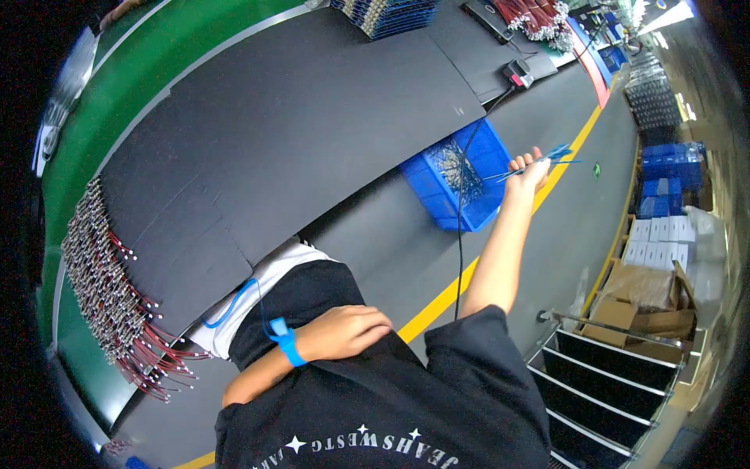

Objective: The person assembles and organizes small electronic circuit boards with attached red and black wiring by hand on a factory production line.

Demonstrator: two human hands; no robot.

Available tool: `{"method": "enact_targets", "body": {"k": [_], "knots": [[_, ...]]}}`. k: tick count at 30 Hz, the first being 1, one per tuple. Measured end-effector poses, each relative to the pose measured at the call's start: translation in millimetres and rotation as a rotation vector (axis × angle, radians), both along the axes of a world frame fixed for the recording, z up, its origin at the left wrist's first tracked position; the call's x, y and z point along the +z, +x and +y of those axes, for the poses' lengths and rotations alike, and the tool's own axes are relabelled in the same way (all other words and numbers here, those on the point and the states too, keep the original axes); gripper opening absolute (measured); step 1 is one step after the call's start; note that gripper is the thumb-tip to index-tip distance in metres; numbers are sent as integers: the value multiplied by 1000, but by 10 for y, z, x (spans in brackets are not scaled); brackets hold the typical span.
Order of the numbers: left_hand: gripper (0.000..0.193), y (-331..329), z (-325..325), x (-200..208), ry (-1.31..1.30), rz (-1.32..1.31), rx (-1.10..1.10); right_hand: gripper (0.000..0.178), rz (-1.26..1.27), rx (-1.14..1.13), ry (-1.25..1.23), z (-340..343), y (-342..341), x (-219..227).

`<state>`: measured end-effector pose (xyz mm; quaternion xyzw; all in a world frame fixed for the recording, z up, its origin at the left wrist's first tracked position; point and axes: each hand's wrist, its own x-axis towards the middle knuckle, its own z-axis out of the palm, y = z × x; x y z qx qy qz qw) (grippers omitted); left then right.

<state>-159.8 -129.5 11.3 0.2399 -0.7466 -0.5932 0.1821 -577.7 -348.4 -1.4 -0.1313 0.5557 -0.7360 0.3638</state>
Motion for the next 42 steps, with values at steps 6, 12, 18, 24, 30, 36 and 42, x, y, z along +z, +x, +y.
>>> {"method": "enact_targets", "body": {"k": [6,12,18,24,30,36,42], "knots": [[14,576,94,-337,-277,-226,709,76,-154,-168,533,14,-462,-998],[26,971,385,-829,92,-582,1299,66,-23,11,474,430,96,-1384],[31,1578,519,-2197,744,-243,1572,69,324,-8,296,598,843,-115],[31,1597,314,-2259,543,-146,1532,48,1064,303,-46,81,1870,657],[31,1342,-179,-2363,358,-9,1484,46,1948,706,-296,-732,2535,301],[31,1301,406,-2360,299,-65,1974,46,1861,949,-85,-684,2460,352],[31,1255,608,-2078,249,-251,2257,51,1937,1030,-56,-727,2435,348]]}}
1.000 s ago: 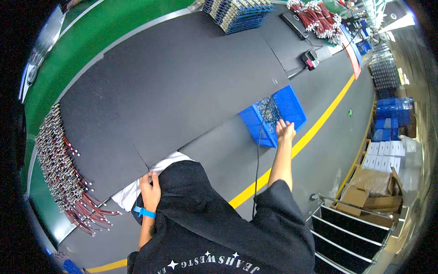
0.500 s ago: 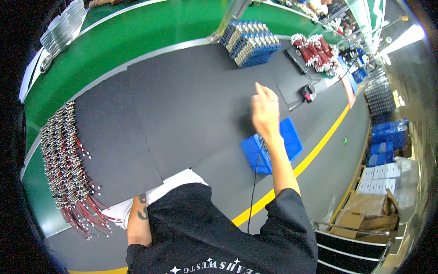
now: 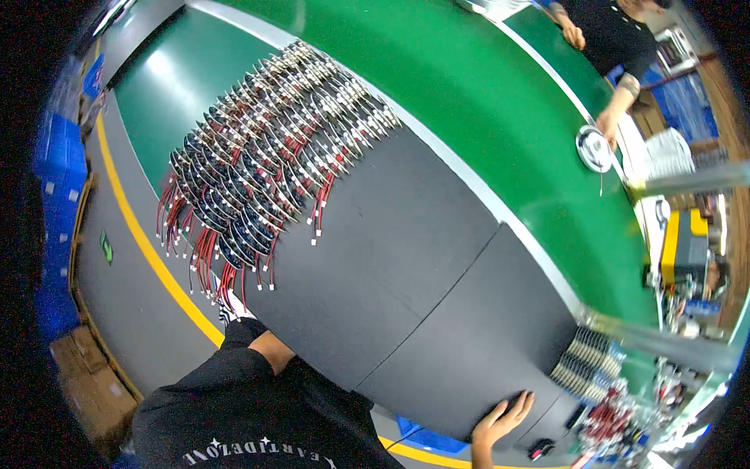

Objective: The person assembles and organizes small electronic circuit boards with attached red and black wiring by hand on a factory production line.

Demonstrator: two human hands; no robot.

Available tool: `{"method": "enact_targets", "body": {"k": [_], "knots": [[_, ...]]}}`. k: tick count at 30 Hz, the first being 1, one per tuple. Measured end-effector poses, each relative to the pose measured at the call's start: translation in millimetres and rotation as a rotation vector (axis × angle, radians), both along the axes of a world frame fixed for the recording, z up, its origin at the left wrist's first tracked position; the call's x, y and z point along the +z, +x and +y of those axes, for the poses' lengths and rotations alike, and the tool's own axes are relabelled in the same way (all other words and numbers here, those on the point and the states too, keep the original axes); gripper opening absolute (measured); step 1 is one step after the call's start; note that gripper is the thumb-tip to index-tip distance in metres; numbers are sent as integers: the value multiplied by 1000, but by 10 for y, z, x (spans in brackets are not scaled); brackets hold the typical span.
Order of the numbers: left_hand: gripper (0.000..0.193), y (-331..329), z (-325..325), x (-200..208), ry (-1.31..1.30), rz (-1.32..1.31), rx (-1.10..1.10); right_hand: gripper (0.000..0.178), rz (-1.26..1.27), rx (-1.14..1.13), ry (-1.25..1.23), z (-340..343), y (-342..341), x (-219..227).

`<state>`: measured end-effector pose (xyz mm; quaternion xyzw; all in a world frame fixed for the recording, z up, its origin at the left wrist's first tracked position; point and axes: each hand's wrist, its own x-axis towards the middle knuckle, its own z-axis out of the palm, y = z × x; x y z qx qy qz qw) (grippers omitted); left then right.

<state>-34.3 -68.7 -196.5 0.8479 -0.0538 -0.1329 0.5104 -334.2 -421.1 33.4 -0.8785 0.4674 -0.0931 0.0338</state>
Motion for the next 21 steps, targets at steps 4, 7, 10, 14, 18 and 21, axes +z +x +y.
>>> {"method": "enact_targets", "body": {"k": [4,7,10,14,18,21], "knots": [[31,-47,-292,143,25,-31,-64,56,31,40,7,-73,-86,-48],[31,-176,-533,184,25,-37,-138,61,54,-34,26,-119,-151,-53],[31,-449,-672,216,29,-48,-187,67,55,-28,55,-150,-138,-73],[31,-942,-751,258,57,-101,-195,65,18,-15,35,-160,-214,-91],[31,-1029,-686,95,106,-256,-214,54,-38,90,-61,-202,-304,-187],[32,-1196,-783,22,115,-363,-296,53,-93,144,-16,-106,-43,-150]]}}
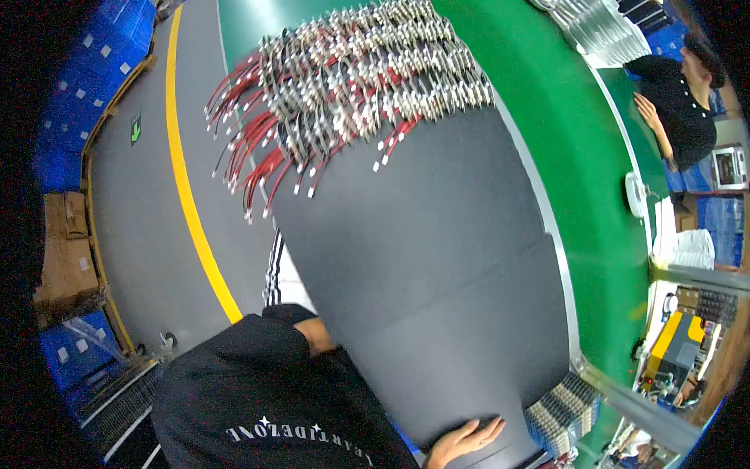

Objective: The person assembles and organizes small electronic circuit boards with attached red and black wiring by hand on a factory production line.

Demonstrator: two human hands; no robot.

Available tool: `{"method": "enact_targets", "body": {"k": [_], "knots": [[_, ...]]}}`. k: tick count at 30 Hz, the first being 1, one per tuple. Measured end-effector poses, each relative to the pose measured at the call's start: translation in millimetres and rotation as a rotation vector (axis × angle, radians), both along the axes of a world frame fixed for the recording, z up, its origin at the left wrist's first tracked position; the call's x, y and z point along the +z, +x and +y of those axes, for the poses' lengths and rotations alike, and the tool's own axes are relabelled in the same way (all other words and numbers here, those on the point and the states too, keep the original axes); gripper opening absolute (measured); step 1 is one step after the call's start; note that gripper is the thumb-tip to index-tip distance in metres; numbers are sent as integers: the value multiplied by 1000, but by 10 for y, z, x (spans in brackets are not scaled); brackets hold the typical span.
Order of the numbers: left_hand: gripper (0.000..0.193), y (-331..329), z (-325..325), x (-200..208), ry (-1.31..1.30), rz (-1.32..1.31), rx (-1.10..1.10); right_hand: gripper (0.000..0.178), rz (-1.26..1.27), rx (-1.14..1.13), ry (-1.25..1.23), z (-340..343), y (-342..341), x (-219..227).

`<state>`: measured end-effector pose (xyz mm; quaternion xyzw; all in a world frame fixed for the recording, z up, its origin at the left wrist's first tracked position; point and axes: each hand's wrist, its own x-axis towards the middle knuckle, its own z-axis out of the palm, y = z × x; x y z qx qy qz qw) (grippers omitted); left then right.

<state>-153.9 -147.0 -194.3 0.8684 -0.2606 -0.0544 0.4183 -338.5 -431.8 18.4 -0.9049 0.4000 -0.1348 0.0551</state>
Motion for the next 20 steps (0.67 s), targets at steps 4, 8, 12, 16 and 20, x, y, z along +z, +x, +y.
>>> {"method": "enact_targets", "body": {"k": [4,8,12,16,20], "knots": [[32,-224,-233,190,-6,-123,-266,40,-169,-18,115,-44,-161,40],[32,-275,-787,308,-83,-276,-719,33,-268,-57,183,-2,-145,170],[39,-308,-462,1848,412,217,-1373,32,-386,-21,216,16,-135,47],[36,-41,-495,2503,175,507,-1303,32,-615,78,-3,1,-60,334],[20,151,-806,2862,-149,540,-1045,32,-864,-145,-180,-414,-249,640]]}}
